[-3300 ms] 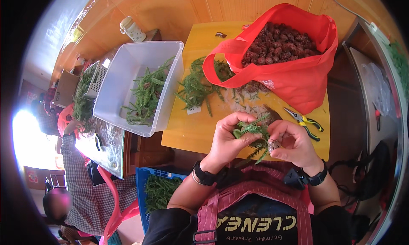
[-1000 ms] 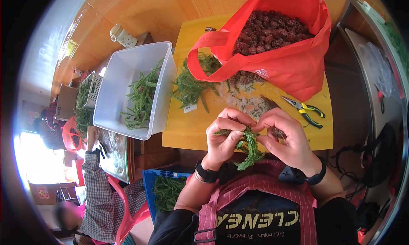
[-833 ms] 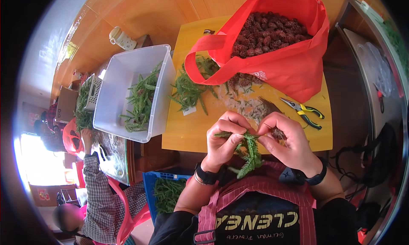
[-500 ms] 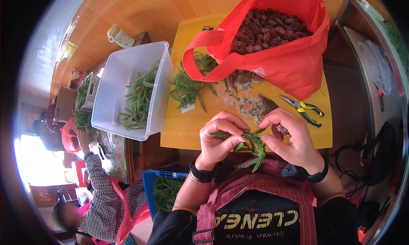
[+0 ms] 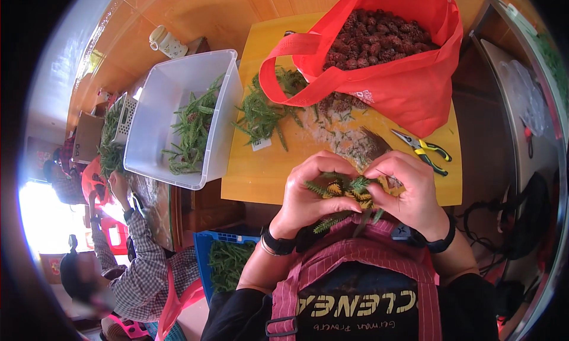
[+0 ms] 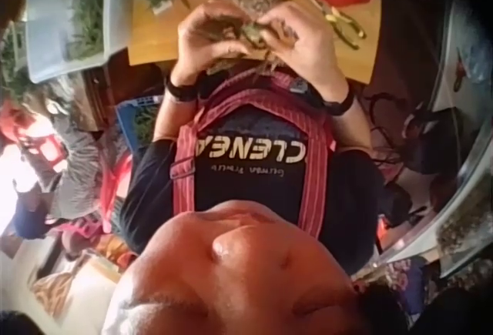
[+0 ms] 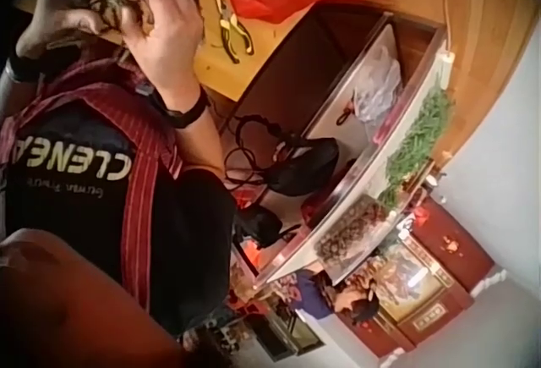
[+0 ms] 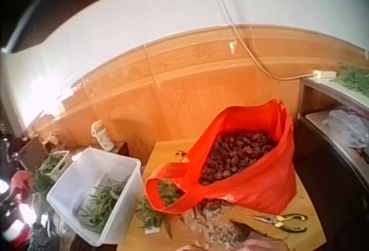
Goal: Trimming and cleaning green plant stems using handheld cutters.
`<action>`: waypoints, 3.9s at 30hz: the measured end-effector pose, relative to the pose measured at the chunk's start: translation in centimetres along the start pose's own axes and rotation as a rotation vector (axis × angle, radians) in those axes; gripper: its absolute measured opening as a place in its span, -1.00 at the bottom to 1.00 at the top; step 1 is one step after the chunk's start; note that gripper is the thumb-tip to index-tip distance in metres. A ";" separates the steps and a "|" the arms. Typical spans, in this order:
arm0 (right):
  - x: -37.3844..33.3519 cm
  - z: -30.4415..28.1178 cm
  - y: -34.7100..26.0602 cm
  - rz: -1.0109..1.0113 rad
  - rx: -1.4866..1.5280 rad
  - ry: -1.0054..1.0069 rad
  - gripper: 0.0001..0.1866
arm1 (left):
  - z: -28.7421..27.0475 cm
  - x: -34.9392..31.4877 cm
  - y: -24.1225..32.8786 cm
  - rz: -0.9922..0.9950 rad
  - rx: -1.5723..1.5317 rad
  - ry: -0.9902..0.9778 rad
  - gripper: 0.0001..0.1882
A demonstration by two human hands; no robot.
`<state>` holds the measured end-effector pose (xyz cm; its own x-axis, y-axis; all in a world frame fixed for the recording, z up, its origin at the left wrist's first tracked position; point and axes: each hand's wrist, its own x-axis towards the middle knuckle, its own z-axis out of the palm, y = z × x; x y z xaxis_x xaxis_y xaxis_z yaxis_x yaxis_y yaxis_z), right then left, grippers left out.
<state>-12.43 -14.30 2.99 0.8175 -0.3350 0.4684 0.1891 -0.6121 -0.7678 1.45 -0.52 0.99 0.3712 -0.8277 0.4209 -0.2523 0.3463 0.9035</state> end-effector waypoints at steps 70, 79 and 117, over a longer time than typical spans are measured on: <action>-0.1 -2.2 -3.0 0.228 0.253 0.009 -0.67 | 3.0 -0.6 -0.1 -0.238 -0.218 0.228 -0.88; -0.5 -2.0 -3.1 0.332 0.272 -0.089 -0.67 | 3.2 -0.7 -1.2 -0.218 -0.385 0.400 -0.87; -1.6 1.2 -2.5 0.191 0.064 0.143 -0.69 | 5.1 -1.2 -1.0 0.010 -0.232 0.495 -0.84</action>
<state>-13.48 -11.39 3.60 0.7572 -0.5410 0.3659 0.0764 -0.4830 -0.8723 -3.28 -2.06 -0.84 0.7603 -0.5365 0.3663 -0.0750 0.4875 0.8699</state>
